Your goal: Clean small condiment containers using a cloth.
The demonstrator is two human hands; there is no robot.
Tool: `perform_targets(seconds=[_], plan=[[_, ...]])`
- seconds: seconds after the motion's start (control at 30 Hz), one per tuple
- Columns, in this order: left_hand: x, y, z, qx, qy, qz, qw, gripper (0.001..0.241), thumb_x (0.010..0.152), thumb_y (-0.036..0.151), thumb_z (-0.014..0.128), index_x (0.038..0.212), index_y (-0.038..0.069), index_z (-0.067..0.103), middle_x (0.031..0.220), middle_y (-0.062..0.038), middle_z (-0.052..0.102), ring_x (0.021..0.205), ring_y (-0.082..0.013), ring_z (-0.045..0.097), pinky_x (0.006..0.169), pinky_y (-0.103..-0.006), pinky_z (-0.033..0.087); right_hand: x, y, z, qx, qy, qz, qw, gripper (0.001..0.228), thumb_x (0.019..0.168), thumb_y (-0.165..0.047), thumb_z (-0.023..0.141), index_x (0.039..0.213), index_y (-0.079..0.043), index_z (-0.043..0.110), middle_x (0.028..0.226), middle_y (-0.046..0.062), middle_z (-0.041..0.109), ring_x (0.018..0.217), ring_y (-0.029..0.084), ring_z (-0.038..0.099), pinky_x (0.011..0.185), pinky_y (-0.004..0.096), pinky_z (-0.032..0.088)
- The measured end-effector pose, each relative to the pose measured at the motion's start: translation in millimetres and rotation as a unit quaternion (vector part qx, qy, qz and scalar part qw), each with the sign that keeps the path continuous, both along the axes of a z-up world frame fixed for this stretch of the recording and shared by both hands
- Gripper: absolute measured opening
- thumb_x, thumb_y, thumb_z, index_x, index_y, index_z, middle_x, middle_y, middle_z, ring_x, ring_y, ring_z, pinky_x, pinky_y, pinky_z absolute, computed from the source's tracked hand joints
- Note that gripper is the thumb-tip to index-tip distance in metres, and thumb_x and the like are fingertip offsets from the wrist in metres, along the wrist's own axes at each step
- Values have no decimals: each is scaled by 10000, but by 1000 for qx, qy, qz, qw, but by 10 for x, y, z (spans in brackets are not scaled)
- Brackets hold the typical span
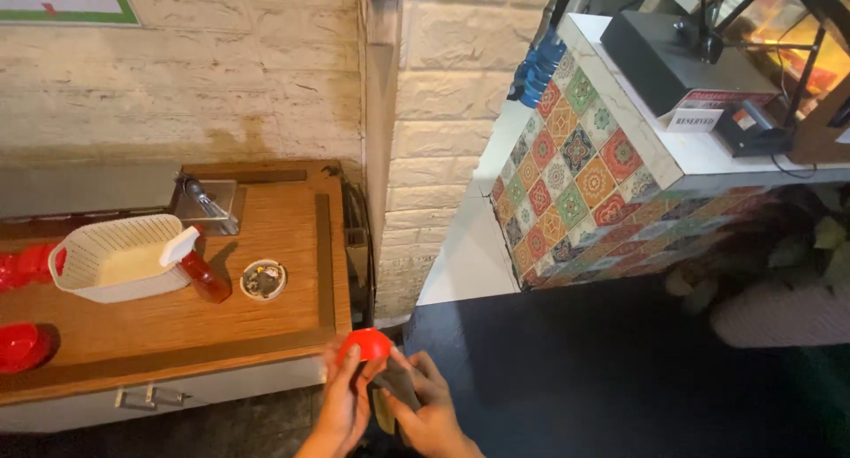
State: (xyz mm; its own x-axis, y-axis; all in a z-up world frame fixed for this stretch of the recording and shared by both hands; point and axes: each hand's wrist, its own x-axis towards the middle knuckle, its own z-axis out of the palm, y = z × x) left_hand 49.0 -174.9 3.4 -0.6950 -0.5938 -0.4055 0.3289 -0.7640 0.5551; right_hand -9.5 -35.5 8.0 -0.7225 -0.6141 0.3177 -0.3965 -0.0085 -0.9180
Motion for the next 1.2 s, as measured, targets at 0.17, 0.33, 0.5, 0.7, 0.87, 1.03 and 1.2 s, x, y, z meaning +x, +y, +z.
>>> perform_targets(seconds=[0.17,0.33,0.5,0.7,0.87,1.03,1.2], plan=[[117,-26,-315,-41,73,-96,992,372,942,145,653,1217,100,407,1272,-174,585,1187,-282,615,1026,-438,484,-207,-189,448,38,40,-63,996,588,791,4,734,1370,-61,658,975,100,627,839,189,654,729,306,535],[237,-141,-367,-158,1,-145,977,446,969,203,625,1353,125,411,1302,-138,573,1174,-200,571,1033,-346,425,5,-349,371,6,32,-68,997,488,780,-28,787,1254,-15,671,892,114,625,759,204,643,692,303,529],[218,-296,-299,-286,-64,-130,947,472,1007,402,476,1294,59,627,1291,-90,661,1202,-171,594,1058,-295,418,145,-392,910,51,104,52,992,349,890,-122,754,1190,2,626,1133,151,633,975,361,666,792,384,553],[147,-408,-255,-466,-87,-119,872,406,1008,355,532,1239,43,649,1154,-88,710,1086,-196,642,977,-322,492,213,-363,418,208,130,25,969,210,900,-141,712,1100,-84,685,1125,131,644,945,374,681,781,434,538],[14,-374,-375,-377,-57,-173,908,385,1009,351,507,1210,51,641,1127,-82,698,1018,-196,635,925,-330,499,62,-318,457,21,0,0,1000,227,874,-45,677,1100,-19,683,1073,179,652,997,411,608,832,432,491],[-138,-259,-464,-461,-69,-174,868,373,1016,367,520,1149,47,658,1089,-76,717,1036,-161,648,950,-293,496,64,-242,486,152,45,16,987,125,903,-94,696,1018,-63,733,1000,143,641,935,331,661,806,372,539],[-113,-28,-588,-311,-75,-206,925,390,1032,370,463,1141,59,671,1035,-60,712,956,-135,636,879,-280,498,58,-139,310,256,145,-80,952,69,866,-166,745,885,-100,732,1015,124,659,858,316,657,721,407,520]])
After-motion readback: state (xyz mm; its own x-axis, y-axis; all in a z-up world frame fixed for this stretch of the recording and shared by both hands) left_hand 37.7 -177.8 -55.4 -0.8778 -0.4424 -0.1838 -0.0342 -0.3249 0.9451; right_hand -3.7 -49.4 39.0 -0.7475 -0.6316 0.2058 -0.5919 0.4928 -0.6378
